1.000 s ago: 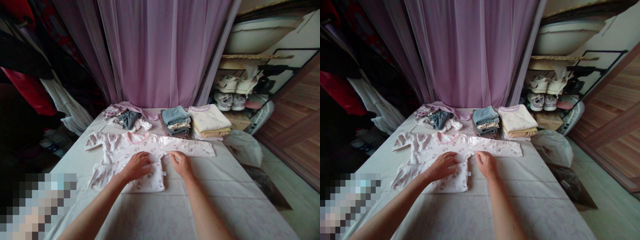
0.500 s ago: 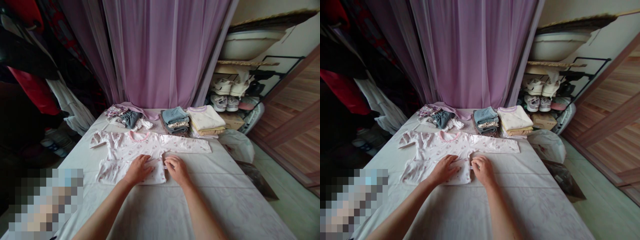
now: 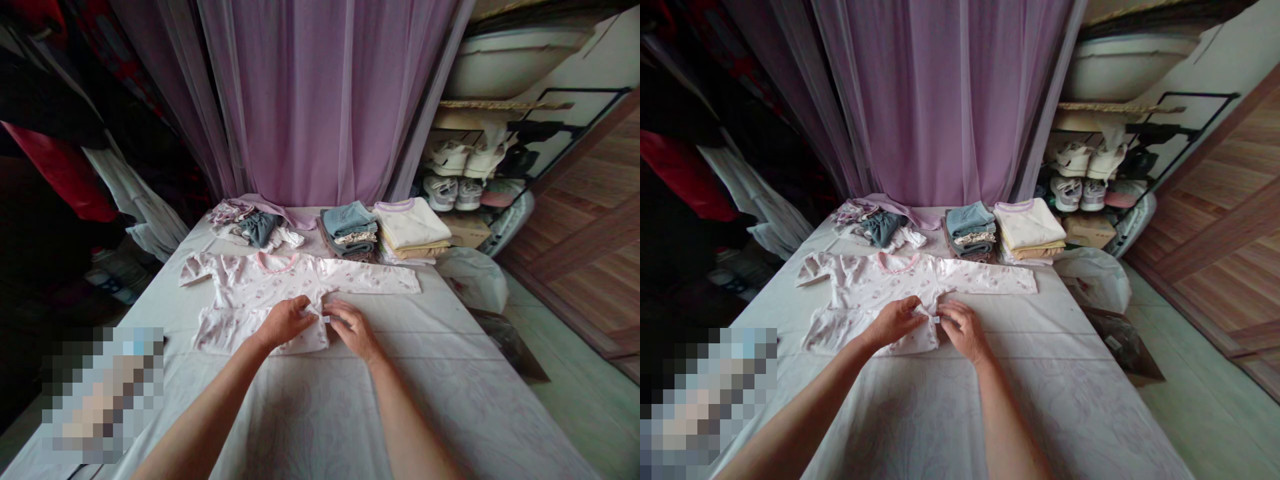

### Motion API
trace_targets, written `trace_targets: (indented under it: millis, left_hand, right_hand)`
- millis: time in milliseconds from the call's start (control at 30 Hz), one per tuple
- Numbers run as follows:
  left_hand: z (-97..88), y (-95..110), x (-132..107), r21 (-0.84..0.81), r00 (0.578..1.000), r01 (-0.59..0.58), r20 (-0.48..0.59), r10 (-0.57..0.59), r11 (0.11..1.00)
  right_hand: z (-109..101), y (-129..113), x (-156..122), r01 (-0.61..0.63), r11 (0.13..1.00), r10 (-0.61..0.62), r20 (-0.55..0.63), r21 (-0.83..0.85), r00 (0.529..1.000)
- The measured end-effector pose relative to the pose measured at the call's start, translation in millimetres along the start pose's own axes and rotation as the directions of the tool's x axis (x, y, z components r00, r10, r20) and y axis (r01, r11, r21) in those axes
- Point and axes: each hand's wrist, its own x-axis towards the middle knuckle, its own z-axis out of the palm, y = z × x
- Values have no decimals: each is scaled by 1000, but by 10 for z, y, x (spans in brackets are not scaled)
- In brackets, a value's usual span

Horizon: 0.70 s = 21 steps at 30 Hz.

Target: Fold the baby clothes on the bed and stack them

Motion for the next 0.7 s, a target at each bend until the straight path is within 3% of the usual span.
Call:
trace_targets:
  millis: [133, 333, 533, 700]
  left_hand:
    - [-63, 25, -104, -151, 992, 32, -118, -50, 988]
    - [-40, -66, -166, -300, 983, 69, -142, -116, 951]
    - [-146, 13, -473, -119, 971, 59, -223, -85, 991]
    - [-114, 197, -771, 15, 974, 31, -225, -27, 999]
  right_hand:
    - [-34, -187, -29, -32, 994, 24, 84, 100, 996]
    - [142, -309, -179, 49, 996, -44, 65, -74, 997]
    - [185, -283, -315, 33, 987, -34, -7, -158, 999]
    - [283, -499, -469, 53, 992, -64, -96, -113, 993]
